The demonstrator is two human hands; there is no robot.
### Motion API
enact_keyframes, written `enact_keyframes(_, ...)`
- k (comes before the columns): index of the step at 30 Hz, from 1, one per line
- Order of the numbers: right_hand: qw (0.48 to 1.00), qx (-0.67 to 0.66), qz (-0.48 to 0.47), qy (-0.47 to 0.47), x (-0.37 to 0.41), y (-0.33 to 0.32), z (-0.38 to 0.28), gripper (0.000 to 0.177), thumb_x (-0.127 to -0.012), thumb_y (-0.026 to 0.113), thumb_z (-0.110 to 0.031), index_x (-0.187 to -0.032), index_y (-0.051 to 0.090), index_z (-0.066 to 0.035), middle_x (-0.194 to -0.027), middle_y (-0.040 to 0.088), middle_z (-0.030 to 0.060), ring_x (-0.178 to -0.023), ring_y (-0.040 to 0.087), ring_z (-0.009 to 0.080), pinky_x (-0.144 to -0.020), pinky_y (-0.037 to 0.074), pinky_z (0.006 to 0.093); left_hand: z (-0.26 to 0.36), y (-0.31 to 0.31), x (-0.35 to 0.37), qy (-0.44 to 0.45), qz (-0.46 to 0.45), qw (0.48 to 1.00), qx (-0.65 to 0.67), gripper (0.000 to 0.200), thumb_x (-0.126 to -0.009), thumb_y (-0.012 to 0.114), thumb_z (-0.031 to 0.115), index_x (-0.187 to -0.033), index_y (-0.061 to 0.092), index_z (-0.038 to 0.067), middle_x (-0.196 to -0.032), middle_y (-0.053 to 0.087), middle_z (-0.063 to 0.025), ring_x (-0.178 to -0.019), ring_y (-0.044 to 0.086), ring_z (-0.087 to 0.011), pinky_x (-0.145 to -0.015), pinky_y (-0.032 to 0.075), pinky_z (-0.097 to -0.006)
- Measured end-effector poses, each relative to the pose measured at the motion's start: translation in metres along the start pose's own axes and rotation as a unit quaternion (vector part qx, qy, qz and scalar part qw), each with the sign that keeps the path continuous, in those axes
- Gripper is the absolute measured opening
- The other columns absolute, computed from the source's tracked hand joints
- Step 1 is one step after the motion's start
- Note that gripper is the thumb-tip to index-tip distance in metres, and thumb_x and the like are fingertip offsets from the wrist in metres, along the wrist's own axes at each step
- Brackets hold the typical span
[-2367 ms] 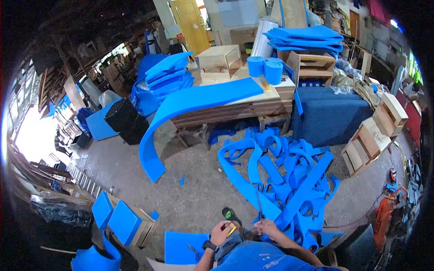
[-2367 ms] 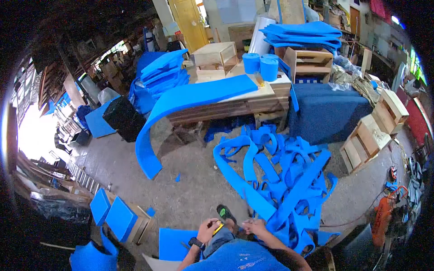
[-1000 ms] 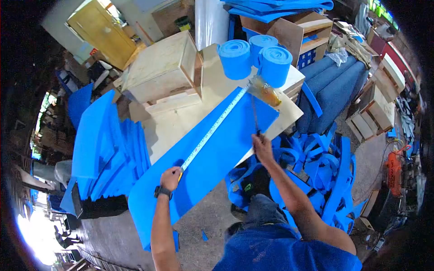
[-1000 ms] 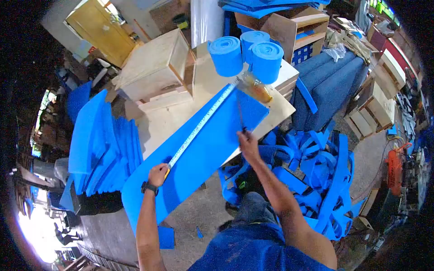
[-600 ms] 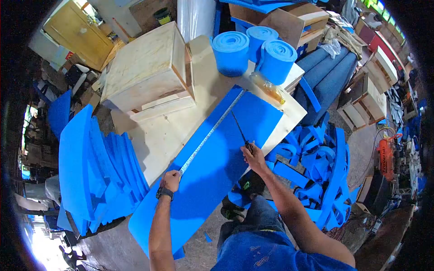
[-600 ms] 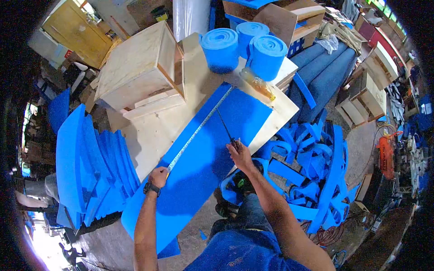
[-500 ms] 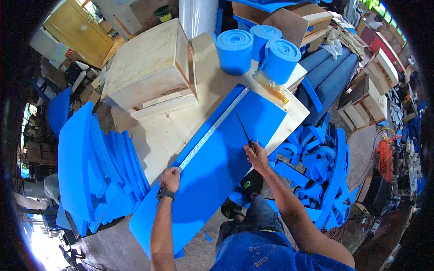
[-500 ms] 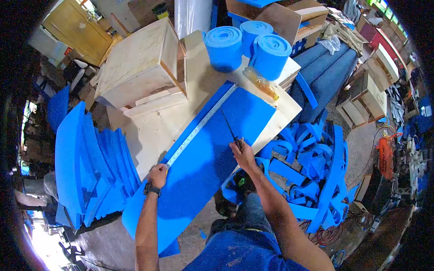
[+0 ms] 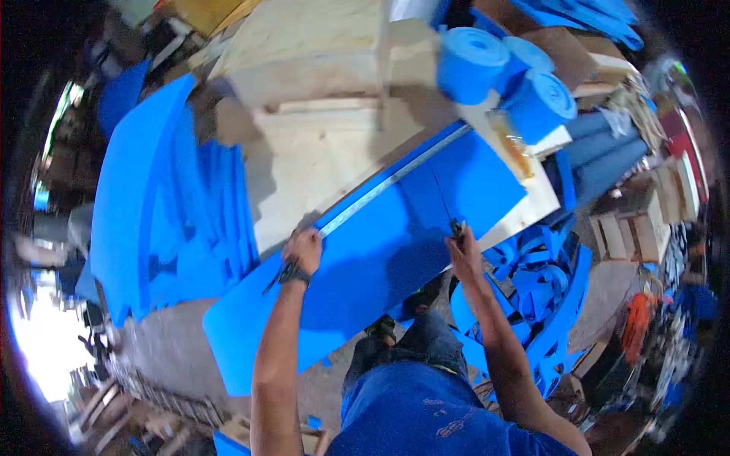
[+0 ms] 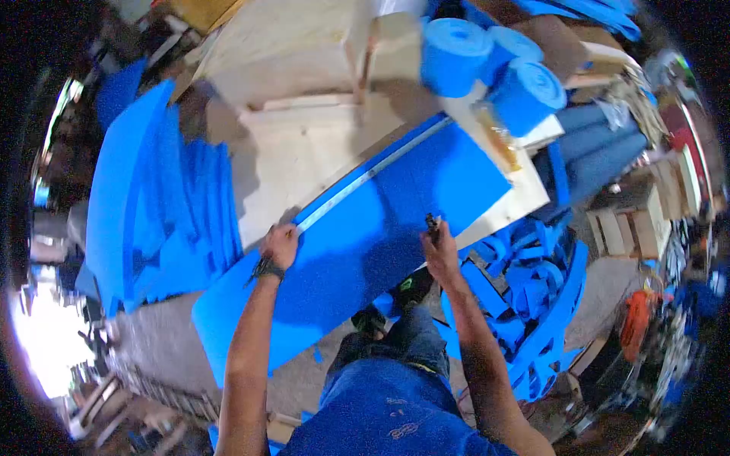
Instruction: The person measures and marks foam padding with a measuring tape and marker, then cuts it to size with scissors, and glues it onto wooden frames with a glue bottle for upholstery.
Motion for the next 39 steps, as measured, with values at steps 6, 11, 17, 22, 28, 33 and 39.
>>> enact_keyframes(6,0.986,0.094,-0.132,-0.032,0.051,0.019,-0.104,0.039,-0.103,0.06,-0.024,-0.135,0.052,-0.001,-0.084,0.064,0.0133,-0.073,0.058,0.0212,-0.068,0.048,0.0394,-0.01,0.004,0.001,-0.039,0.012,0.999,0.001,0.023,-0.096,0.059,0.034,-0.106,0.075,0.021,-0.113,0.069,-0.0166,-0.103,0.067,-0.0411,-0.088,0.054,-0.053)
enact_keyframes(11,0.93,0.283,-0.123,-0.198,0.059,0.04,-0.134,0.033,-0.102,0.059,-0.024,-0.126,0.057,-0.001,-0.09,0.069,0.0205,-0.079,0.067,0.0431,-0.068,0.052,0.0522,-0.013,0.011,0.001,-0.044,0.015,0.999,-0.011,0.024,-0.095,0.061,0.035,-0.109,0.075,0.021,-0.116,0.069,-0.0145,-0.101,0.069,-0.0383,-0.088,0.056,-0.0511)
enact_keyframes(17,0.933,0.26,-0.172,-0.179,0.052,0.058,-0.155,0.032,-0.098,0.064,-0.023,-0.116,0.057,0.002,-0.101,0.061,0.0234,-0.092,0.064,0.0468,-0.074,0.053,0.0547,-0.007,0.004,0.007,-0.039,0.048,0.998,-0.014,0.023,-0.095,0.061,0.034,-0.107,0.075,0.021,-0.114,0.069,-0.013,-0.099,0.07,-0.0364,-0.087,0.056,-0.051)
enact_keyframes(22,0.904,0.338,-0.128,-0.229,0.048,0.056,-0.175,0.033,-0.093,0.069,-0.02,-0.115,0.057,0.001,-0.105,0.059,0.0227,-0.094,0.065,0.045,-0.075,0.054,0.0525,-0.005,0.005,0.007,-0.043,0.025,0.999,-0.02,0.025,-0.095,0.062,0.035,-0.111,0.074,0.019,-0.111,0.068,-0.0142,-0.102,0.069,-0.0375,-0.087,0.056,-0.0502)
enact_keyframes(28,0.886,0.378,-0.156,-0.216,0.034,0.056,-0.167,0.034,-0.092,0.07,-0.021,-0.115,0.057,0.0,-0.102,0.061,0.0218,-0.088,0.066,0.0453,-0.073,0.054,0.054,-0.004,0.005,0.008,-0.039,0.019,0.999,-0.024,0.023,-0.095,0.062,0.033,-0.109,0.074,0.019,-0.112,0.068,-0.0142,-0.101,0.069,-0.0376,-0.087,0.056,-0.0503)
enact_keyframes(33,0.876,0.384,-0.133,-0.26,0.037,0.053,-0.182,0.028,-0.091,0.069,-0.017,-0.111,0.057,-0.003,-0.095,0.063,0.0202,-0.081,0.068,0.044,-0.068,0.056,0.053,-0.005,0.004,0.009,-0.042,0.028,0.999,-0.02,0.023,-0.095,0.061,0.033,-0.11,0.073,0.02,-0.113,0.069,-0.0142,-0.101,0.07,-0.0375,-0.088,0.056,-0.0513)
enact_keyframes(39,0.83,0.442,-0.15,-0.305,0.045,0.067,-0.198,0.022,-0.092,0.065,-0.016,-0.108,0.059,-0.003,-0.093,0.063,0.0179,-0.07,0.069,0.039,-0.06,0.057,0.0502,-0.007,0.01,0.006,-0.04,0.006,0.999,-0.021,0.023,-0.096,0.06,0.032,-0.111,0.073,0.021,-0.115,0.068,-0.014,-0.102,0.069,-0.0371,-0.087,0.056,-0.0519)
Point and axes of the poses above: each hand's wrist, its own x-axis away from the middle knuckle, its own y-axis out of the palm, z = x × y, the point moved 10 cm from there along -x, towards the middle knuckle
